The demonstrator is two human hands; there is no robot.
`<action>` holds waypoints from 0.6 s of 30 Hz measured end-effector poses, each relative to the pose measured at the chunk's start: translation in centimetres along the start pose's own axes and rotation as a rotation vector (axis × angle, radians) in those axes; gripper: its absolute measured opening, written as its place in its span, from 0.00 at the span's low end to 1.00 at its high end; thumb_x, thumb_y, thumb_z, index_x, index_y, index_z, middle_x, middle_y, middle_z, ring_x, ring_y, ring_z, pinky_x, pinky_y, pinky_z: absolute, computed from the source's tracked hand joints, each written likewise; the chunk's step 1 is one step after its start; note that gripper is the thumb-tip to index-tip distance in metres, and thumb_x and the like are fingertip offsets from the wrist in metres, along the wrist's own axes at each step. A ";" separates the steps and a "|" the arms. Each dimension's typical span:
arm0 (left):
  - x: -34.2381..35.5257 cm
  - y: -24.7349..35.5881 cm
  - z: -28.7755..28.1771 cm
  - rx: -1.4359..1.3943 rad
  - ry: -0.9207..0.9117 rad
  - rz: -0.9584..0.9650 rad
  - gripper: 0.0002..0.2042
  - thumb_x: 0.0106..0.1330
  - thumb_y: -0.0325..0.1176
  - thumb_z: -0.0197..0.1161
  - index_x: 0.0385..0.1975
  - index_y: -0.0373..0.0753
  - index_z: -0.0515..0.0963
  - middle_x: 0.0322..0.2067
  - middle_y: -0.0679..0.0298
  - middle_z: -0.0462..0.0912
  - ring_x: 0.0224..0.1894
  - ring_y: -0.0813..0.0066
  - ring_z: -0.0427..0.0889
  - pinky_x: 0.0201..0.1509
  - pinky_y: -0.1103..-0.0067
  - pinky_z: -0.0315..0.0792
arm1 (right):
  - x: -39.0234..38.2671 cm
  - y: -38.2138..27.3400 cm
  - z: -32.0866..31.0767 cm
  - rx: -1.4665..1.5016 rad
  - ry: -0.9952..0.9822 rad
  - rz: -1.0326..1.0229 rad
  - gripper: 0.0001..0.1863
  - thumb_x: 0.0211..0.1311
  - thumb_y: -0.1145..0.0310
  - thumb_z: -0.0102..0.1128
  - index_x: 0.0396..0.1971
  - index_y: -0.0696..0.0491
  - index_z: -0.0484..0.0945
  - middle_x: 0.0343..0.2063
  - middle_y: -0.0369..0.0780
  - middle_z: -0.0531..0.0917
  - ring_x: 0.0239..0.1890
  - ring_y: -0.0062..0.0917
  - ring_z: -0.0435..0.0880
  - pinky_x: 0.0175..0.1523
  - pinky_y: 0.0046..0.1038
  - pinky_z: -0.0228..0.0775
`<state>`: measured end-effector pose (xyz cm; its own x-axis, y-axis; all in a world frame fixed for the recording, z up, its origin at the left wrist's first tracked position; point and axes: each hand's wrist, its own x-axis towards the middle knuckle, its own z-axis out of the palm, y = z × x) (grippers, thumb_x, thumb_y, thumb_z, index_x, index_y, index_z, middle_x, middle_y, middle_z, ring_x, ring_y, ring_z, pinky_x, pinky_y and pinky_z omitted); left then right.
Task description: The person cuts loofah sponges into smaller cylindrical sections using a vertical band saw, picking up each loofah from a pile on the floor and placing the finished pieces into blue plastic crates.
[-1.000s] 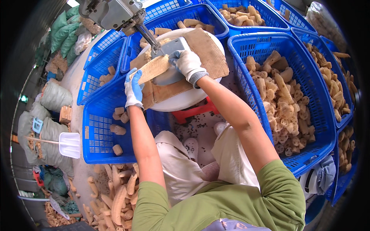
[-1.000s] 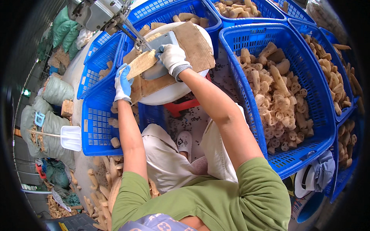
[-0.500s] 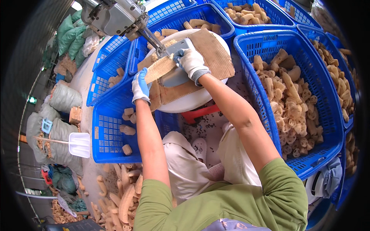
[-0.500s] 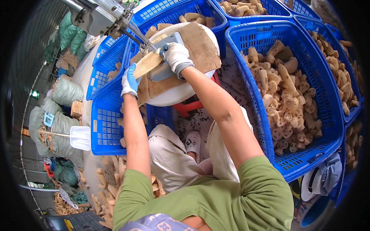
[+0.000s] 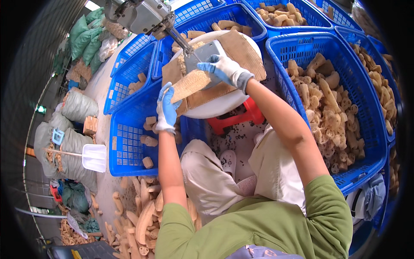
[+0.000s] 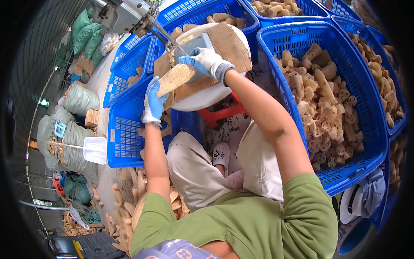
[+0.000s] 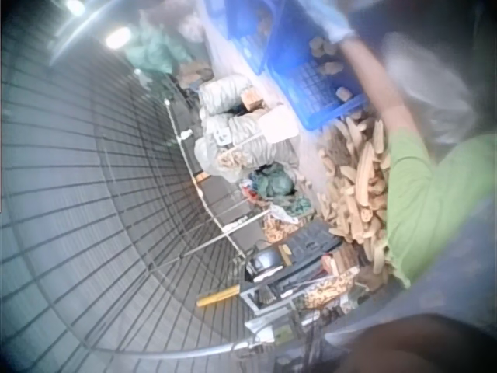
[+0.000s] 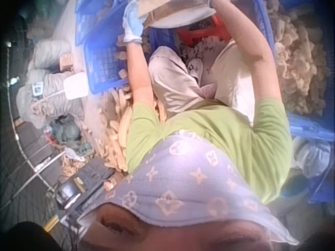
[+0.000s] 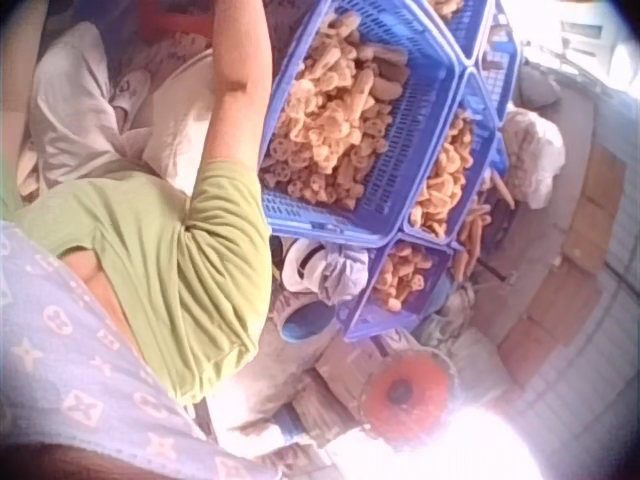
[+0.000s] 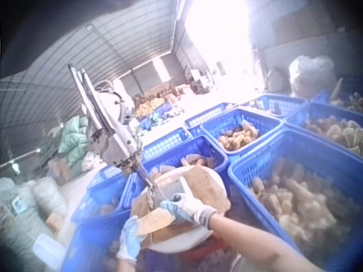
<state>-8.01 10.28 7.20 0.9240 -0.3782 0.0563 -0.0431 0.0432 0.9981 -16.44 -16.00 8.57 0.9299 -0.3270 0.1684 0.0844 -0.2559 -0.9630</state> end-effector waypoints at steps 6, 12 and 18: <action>-8.4 -0.3 -0.3 -0.508 -0.293 -0.047 0.21 0.74 0.36 0.53 0.64 0.40 0.68 0.62 0.53 0.73 0.63 0.55 0.75 0.63 0.61 0.74 | -7.2 -2.8 -1.8 0.725 -0.030 0.170 0.15 0.59 0.60 0.72 0.40 0.54 0.82 0.36 0.34 0.85 0.38 0.18 0.83 0.44 0.20 0.78; -11.7 0.8 2.5 -0.776 -0.411 -0.409 0.29 0.75 0.52 0.52 0.65 0.36 0.67 0.52 0.43 0.80 0.48 0.54 0.85 0.39 0.74 0.86 | -15.6 -3.7 -12.4 0.388 0.500 -0.019 0.24 0.58 0.56 0.72 0.50 0.56 0.82 0.40 0.37 0.85 0.42 0.20 0.83 0.49 0.22 0.74; -13.1 0.3 8.1 -0.779 -0.599 -0.561 0.32 0.75 0.60 0.45 0.64 0.37 0.70 0.48 0.44 0.82 0.36 0.65 0.87 0.27 0.80 0.83 | -24.9 5.8 -21.5 -0.920 0.675 0.360 0.18 0.67 0.55 0.63 0.48 0.50 0.85 0.51 0.38 0.85 0.62 0.28 0.74 0.66 0.32 0.62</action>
<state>-23.18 7.79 6.97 0.3983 -0.8986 -0.1838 0.7626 0.2131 0.6108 -46.78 -28.95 3.31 0.4487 -0.8548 0.2608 -0.6861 -0.5165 -0.5124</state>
